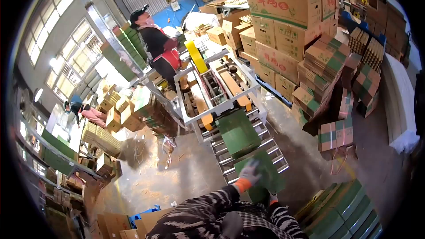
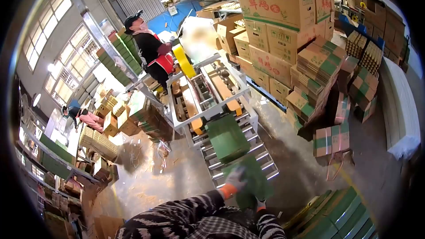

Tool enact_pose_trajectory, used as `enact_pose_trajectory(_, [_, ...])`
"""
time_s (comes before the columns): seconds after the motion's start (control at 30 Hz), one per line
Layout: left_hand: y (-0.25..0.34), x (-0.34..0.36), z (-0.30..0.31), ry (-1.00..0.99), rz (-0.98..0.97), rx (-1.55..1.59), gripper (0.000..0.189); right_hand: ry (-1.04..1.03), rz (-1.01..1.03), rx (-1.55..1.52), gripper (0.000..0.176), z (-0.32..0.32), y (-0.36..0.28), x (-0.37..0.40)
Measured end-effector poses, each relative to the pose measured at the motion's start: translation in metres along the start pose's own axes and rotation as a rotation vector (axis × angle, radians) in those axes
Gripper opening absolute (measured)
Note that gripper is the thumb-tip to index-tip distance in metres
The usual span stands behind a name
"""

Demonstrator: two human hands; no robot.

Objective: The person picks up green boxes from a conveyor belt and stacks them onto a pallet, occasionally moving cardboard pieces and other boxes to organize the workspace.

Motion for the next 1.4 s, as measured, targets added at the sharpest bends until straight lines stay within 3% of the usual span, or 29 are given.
enact_pose_trajectory(0.03, [-0.023,-0.009,0.018,0.266,-0.041,-0.043,0.07,0.023,0.131,-0.177,0.057,-0.03,-0.029,0.017])
enact_pose_trajectory(0.07, [-0.053,-0.017,0.037,0.512,0.061,0.054,0.066,0.041,0.129,-0.184,0.057,-0.051,-0.062,0.035])
enact_pose_trajectory(0.1, [-0.092,-0.022,0.049,0.632,0.271,0.258,0.062,0.062,0.193,-0.147,0.058,-0.063,-0.094,0.053])
enact_pose_trajectory(0.13, [-0.135,-0.029,0.049,0.619,0.483,0.592,0.058,0.11,0.256,-0.116,0.059,-0.072,-0.128,0.073])
enact_pose_trajectory(0.17, [-0.165,-0.035,0.045,0.479,0.718,0.988,0.055,0.141,0.484,0.01,0.059,-0.081,-0.174,0.093])
enact_pose_trajectory(0.2, [-0.179,-0.039,0.04,0.247,0.928,1.31,0.051,0.13,0.385,-0.087,0.06,-0.088,-0.21,0.115])
enact_pose_trajectory(0.23, [-0.177,-0.043,0.038,0.041,1.04,1.45,0.048,0.152,0.287,-0.039,0.072,-0.069,-0.221,0.117])
enact_pose_trajectory(0.3, [-0.145,-0.065,0.033,-0.269,0.728,1.344,0.046,0.321,0.468,0.238,0.078,-0.032,-0.261,0.147])
enact_pose_trajectory(0.37, [-0.179,-0.07,0.0,-0.105,0.867,1.537,0.044,0.491,0.477,0.288,0.088,0.006,-0.3,0.185])
enact_pose_trajectory(0.43, [-0.151,-0.06,-0.003,-0.156,0.503,1.427,0.044,0.582,0.527,0.045,0.089,0.029,-0.338,0.231])
enact_pose_trajectory(0.47, [-0.137,-0.054,-0.007,-0.178,0.464,1.391,0.048,0.637,0.558,0.031,0.089,0.048,-0.348,0.248])
enact_pose_trajectory(0.53, [-0.06,-0.042,0.016,-0.232,-0.146,0.215,0.048,0.788,0.633,-0.019,0.086,0.079,-0.36,0.288])
enact_pose_trajectory(0.57, [-0.036,-0.047,0.007,-0.232,-0.226,0.152,0.048,0.817,0.655,-0.194,0.082,0.084,-0.375,0.311])
enact_pose_trajectory(0.67, [0.038,-0.086,-0.036,-0.422,-0.118,0.586,0.048,0.963,0.782,-0.494,0.06,0.15,-0.368,0.34])
enact_pose_trajectory(0.77, [0.157,-0.138,-0.092,-0.663,-0.166,0.775,0.049,1.095,0.841,-0.764,0.039,0.203,-0.369,0.356])
enact_pose_trajectory(0.8, [0.198,-0.151,-0.108,-0.735,-0.226,0.794,0.049,1.105,0.857,-0.787,0.039,0.218,-0.371,0.362])
enact_pose_trajectory(0.87, [0.289,-0.17,-0.132,-0.851,-0.41,0.802,0.049,1.061,0.827,-1.157,0.025,0.246,-0.369,0.363])
enact_pose_trajectory(0.97, [0.444,-0.176,-0.14,-0.848,-0.756,0.769,0.045,1.12,0.939,-1.214,0.022,0.28,-0.385,0.381])
enact_pose_trajectory(1.0, [0.476,-0.182,-0.164,-0.974,-0.758,0.689,0.049,1.032,1.05,-1.291,0.027,0.293,-0.385,0.385])
enact_pose_trajectory(1.07, [0.526,-0.19,-0.22,-1.131,-0.78,0.588,0.055,1.124,1.17,-1.292,0.03,0.296,-0.406,0.405])
enact_pose_trajectory(1.1, [0.541,-0.197,-0.265,-1.332,-0.357,0.831,0.05,1.21,1.27,-1.272,0.033,0.297,-0.415,0.42])
enact_pose_trajectory(1.13, [0.555,-0.199,-0.307,-1.486,0.117,1.019,0.045,1.117,1.3,-1.357,0.033,0.302,-0.417,0.424])
enact_pose_trajectory(1.17, [0.574,-0.2,-0.342,-1.537,0.12,0.959,0.045,1.162,1.317,-1.407,0.033,0.314,-0.413,0.427])
enact_pose_trajectory(1.23, [0.618,-0.182,-0.382,-1.667,-0.112,0.743,0.04,1.229,1.434,-1.565,0.032,0.325,-0.398,0.428])
enact_pose_trajectory(1.27, [0.648,-0.17,-0.384,-1.672,-0.501,0.635,0.039,1.334,1.454,-1.576,0.032,0.327,-0.394,0.43])
enact_pose_trajectory(1.33, [0.701,-0.143,-0.396,-1.754,-0.886,0.459,0.038,1.485,1.469,-1.652,0.031,0.325,-0.399,0.427])
enact_pose_trajectory(1.4, [0.716,-0.131,-0.467,-2.045,0.086,0.422,0.039,1.587,1.523,-1.742,0.029,0.333,-0.403,0.42])
Point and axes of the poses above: each hand's wrist, its own x-axis away from the middle knuckle, its own z-axis out of the back of the hand, y = z × x, the point moved 5 cm from there along -x, towards the middle knuckle, and after that the axes turned 1 degree about -y, right-handed, at the moved point
